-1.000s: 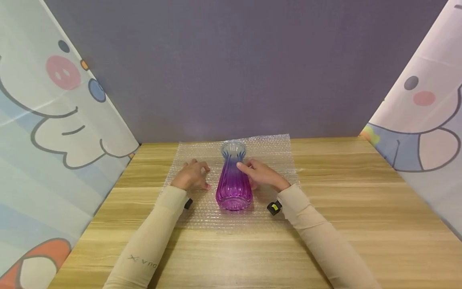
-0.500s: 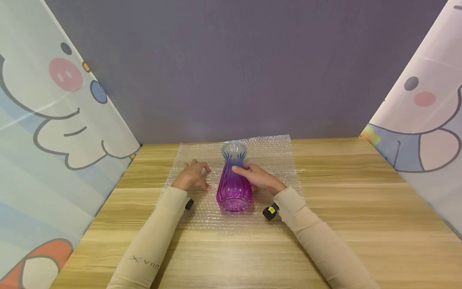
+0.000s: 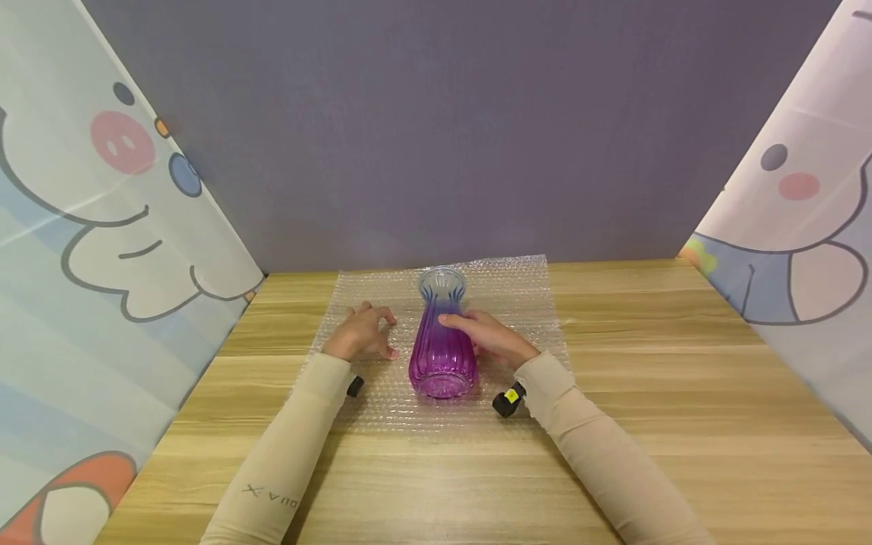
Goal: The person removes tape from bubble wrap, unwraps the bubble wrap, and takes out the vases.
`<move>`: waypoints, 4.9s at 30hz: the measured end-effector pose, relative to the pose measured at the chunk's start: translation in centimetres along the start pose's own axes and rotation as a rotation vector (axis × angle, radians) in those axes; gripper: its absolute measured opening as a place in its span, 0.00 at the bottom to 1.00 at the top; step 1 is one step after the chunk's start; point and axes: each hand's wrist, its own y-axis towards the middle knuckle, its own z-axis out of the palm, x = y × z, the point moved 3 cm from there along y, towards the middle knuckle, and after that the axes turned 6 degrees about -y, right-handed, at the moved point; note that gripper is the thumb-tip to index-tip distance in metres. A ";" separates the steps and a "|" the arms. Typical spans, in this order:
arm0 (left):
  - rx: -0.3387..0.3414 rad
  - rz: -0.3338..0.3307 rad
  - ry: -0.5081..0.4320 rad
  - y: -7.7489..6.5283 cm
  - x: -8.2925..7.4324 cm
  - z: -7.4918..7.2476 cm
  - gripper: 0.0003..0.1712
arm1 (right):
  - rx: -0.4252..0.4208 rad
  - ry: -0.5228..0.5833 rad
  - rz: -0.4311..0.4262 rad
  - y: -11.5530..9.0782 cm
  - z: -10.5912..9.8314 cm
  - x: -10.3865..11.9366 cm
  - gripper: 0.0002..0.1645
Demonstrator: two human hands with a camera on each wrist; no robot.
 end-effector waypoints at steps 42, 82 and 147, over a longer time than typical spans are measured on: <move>0.020 0.011 0.020 0.1 0.2 -0.1 0.42 | -0.149 0.067 0.052 -0.8 -1.1 0.6 0.45; 0.027 0.024 0.018 -0.3 -0.1 -0.2 0.42 | -0.189 0.078 0.022 -1.8 -2.8 1.8 0.44; 0.036 0.014 -0.009 -0.3 0.3 -0.2 0.43 | -0.311 0.128 -0.055 -4.1 -6.9 3.9 0.47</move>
